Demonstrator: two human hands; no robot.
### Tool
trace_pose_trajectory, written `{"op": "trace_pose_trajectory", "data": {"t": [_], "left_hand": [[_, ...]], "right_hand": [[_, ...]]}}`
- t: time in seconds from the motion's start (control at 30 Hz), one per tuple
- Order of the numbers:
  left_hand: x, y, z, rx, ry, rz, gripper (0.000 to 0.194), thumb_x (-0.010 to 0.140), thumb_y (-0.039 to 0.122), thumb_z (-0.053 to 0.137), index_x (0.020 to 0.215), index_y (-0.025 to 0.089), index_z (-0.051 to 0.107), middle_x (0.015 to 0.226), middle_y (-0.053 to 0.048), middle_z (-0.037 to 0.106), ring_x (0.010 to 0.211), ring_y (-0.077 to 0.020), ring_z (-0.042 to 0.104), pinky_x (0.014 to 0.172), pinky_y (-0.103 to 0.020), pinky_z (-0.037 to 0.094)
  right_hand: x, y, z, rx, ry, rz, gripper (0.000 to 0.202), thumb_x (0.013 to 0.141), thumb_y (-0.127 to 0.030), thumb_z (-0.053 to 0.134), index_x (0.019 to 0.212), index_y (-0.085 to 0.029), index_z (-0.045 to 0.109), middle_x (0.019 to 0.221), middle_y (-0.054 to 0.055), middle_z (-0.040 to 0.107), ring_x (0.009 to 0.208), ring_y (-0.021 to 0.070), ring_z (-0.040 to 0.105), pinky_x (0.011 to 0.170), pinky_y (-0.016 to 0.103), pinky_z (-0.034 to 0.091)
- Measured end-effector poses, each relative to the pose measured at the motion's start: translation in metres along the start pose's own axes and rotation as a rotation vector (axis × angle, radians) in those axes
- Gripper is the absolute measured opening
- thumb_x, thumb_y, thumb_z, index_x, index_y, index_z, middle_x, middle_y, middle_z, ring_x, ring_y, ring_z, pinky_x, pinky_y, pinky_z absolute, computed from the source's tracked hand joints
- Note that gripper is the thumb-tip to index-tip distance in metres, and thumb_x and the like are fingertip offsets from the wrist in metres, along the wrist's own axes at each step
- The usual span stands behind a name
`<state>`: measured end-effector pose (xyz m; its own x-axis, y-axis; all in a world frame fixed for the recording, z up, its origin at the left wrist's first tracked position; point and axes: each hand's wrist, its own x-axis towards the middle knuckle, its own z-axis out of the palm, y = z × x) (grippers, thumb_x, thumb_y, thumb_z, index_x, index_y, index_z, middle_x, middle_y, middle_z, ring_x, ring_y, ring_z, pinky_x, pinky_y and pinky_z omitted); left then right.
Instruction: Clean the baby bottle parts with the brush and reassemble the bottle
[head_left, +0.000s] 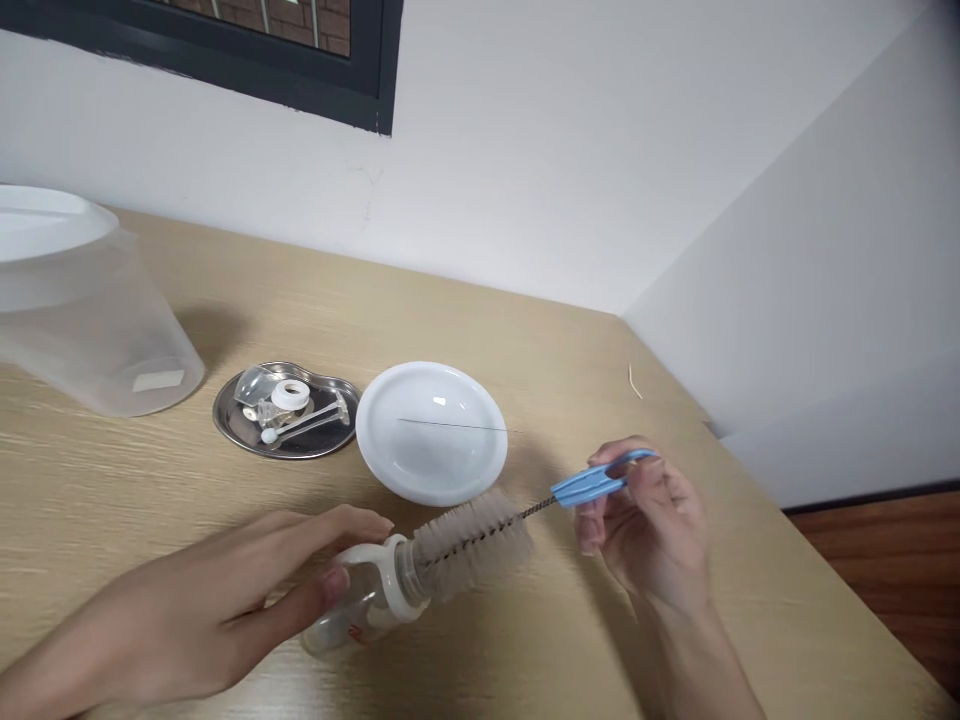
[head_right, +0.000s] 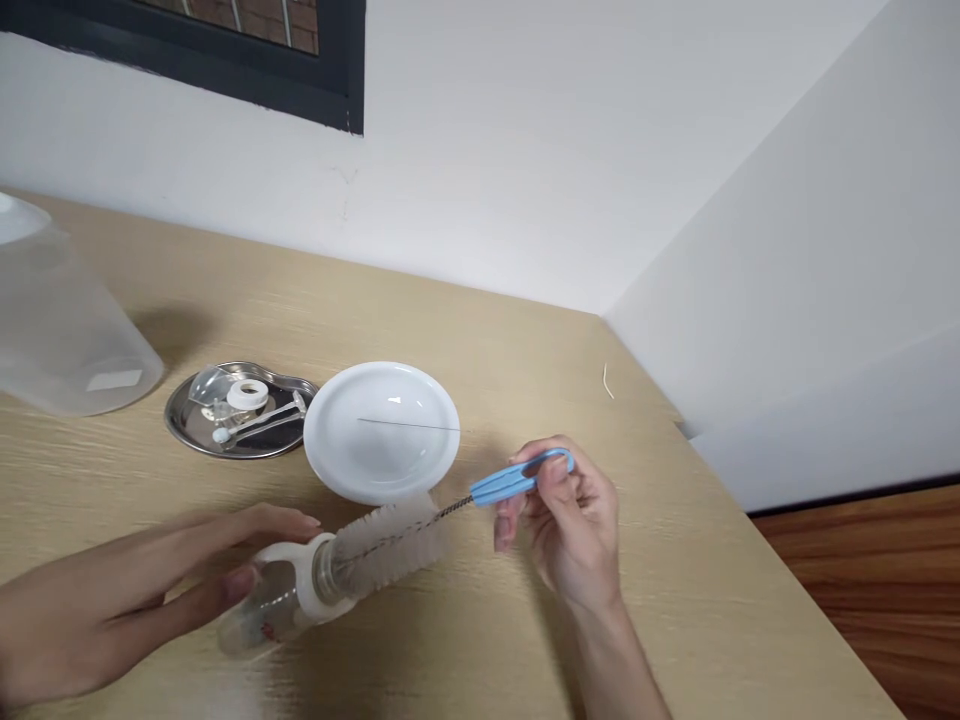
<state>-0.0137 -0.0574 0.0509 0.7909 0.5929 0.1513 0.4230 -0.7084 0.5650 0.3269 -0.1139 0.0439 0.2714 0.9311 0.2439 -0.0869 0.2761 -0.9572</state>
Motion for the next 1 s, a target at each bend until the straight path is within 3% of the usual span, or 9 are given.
{"op": "trace_pose_trajectory", "data": {"t": [0.1,0.17,0.3,0.4,0.57,0.7,0.83,1.0], "left_hand": [[0.000,0.004,0.009,-0.083,-0.094,-0.117,0.054,0.086,0.042,0.067,0.139,0.037,0.053,0.134,0.001,0.070,0.107,-0.0212,0.074,0.085,-0.028,0.064],[0.003,0.007,0.017,-0.149,-0.095,-0.208,0.063,0.076,0.049,0.077,0.134,0.035,0.056,0.134,-0.001,0.070,0.109,-0.0249,0.073,0.086,-0.033,0.064],[0.010,0.006,0.030,-0.232,-0.032,-0.308,0.055,0.073,0.049,0.080,0.122,0.033,0.062,0.123,-0.001,0.074,0.106,-0.0239,0.073,0.085,-0.033,0.063],[0.011,0.002,0.035,-0.223,-0.006,-0.317,0.047,0.075,0.045,0.079,0.117,0.031,0.065,0.116,-0.001,0.075,0.102,-0.0234,0.074,0.082,-0.033,0.063],[0.008,0.000,0.036,-0.227,-0.019,-0.327,0.056,0.073,0.041,0.079,0.126,0.035,0.060,0.130,-0.001,0.070,0.116,-0.0257,0.069,0.097,-0.042,0.059],[0.011,0.002,0.033,-0.286,-0.044,-0.330,0.050,0.073,0.033,0.078,0.121,0.035,0.063,0.123,0.001,0.072,0.110,-0.0234,0.071,0.090,-0.037,0.061],[0.016,0.004,0.030,-0.333,-0.010,-0.330,0.048,0.071,0.037,0.080,0.117,0.033,0.066,0.120,0.001,0.074,0.106,-0.0226,0.072,0.087,-0.034,0.062],[0.015,0.004,0.031,-0.262,0.051,-0.277,0.041,0.069,0.029,0.075,0.110,0.032,0.068,0.104,0.004,0.078,0.087,-0.0173,0.074,0.075,-0.027,0.060]], "right_hand": [[-0.001,0.001,0.004,0.000,0.021,0.000,0.030,0.092,-0.051,0.065,0.087,-0.022,0.065,0.051,-0.002,0.062,0.032,0.0138,0.055,0.027,0.021,0.044],[-0.001,0.001,0.007,-0.022,0.042,0.007,0.032,0.090,-0.054,0.066,0.086,-0.022,0.064,0.051,-0.002,0.062,0.032,0.0144,0.056,0.027,0.022,0.043],[-0.002,0.002,0.009,-0.055,0.056,0.011,0.035,0.088,-0.058,0.068,0.086,-0.023,0.061,0.049,-0.003,0.060,0.031,0.0154,0.055,0.027,0.023,0.042],[-0.003,0.005,0.008,-0.036,0.040,-0.003,0.032,0.090,-0.055,0.066,0.088,-0.023,0.062,0.051,-0.003,0.061,0.031,0.0147,0.055,0.027,0.022,0.043],[-0.006,0.008,0.006,0.028,0.015,-0.020,0.028,0.092,-0.051,0.066,0.090,-0.023,0.065,0.055,-0.002,0.063,0.035,0.0132,0.057,0.029,0.020,0.045],[-0.008,0.004,0.005,0.012,0.007,-0.037,0.031,0.091,-0.054,0.066,0.090,-0.023,0.065,0.053,-0.003,0.061,0.034,0.0138,0.057,0.029,0.021,0.045],[-0.008,0.001,0.005,-0.010,-0.008,-0.060,0.033,0.089,-0.057,0.067,0.090,-0.024,0.064,0.053,-0.004,0.062,0.034,0.0144,0.057,0.028,0.022,0.044],[-0.008,0.003,0.003,-0.021,0.005,-0.065,0.032,0.088,-0.056,0.069,0.090,-0.024,0.068,0.053,-0.002,0.062,0.036,0.0160,0.059,0.030,0.024,0.046]]}}
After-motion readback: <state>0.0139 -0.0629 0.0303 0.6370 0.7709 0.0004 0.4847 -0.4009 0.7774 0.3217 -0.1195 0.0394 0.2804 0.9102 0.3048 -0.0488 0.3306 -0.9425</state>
